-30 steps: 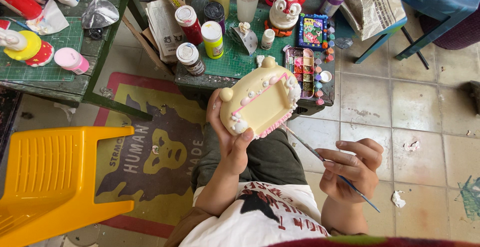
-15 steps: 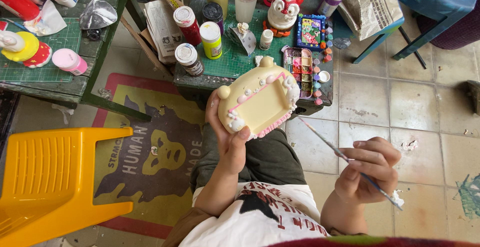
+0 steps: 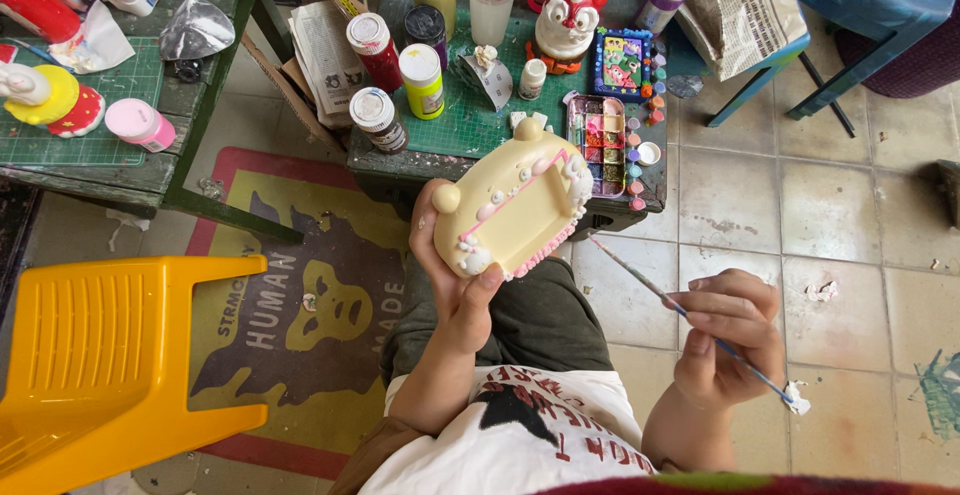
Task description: The person sits holding a ceramic picture frame on their lap and paints its border pink with a small brush, dipping the brush into a watercolor palette on the table between strokes. Near the end they turn the frame over and begin painting its plain back surface.
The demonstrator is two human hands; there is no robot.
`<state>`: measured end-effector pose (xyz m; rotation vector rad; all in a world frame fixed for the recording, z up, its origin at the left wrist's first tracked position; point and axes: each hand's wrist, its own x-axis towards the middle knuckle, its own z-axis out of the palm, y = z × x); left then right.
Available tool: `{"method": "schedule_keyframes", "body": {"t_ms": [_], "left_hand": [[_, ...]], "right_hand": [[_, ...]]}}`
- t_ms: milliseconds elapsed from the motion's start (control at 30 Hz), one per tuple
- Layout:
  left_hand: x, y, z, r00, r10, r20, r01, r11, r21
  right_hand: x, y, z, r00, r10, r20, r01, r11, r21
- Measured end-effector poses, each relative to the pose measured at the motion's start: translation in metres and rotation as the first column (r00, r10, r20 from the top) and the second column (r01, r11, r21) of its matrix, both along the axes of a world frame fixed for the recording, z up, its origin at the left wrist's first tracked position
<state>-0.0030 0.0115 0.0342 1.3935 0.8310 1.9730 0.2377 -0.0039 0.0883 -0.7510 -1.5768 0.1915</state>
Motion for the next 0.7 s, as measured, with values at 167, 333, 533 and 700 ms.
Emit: {"method": "schedule_keyframes", "body": {"t_ms": [167, 333, 533, 700], "left_hand": [[0.004, -0.003, -0.010, 0.988, -0.104, 0.114, 0.107, 0.994, -0.028], [0.003, -0.003, -0.017, 0.985, -0.117, 0.127, 0.121, 0.992, -0.025], [0.001, -0.005, -0.022, 0.967, -0.157, 0.199, 0.168, 0.985, -0.043], [0.002, -0.008, -0.025, 0.964, -0.152, 0.218, 0.170, 0.983, -0.064]], "right_hand": [[0.000, 0.001, 0.010, 0.984, -0.041, 0.173, 0.036, 0.999, 0.032], [0.001, 0.005, 0.008, 1.000, 0.000, 0.002, 0.000, 0.999, -0.044], [0.003, 0.007, 0.014, 0.999, 0.027, 0.024, -0.025, 0.997, -0.074], [-0.002, 0.007, 0.026, 0.988, 0.014, 0.152, -0.004, 0.998, -0.068]]}}
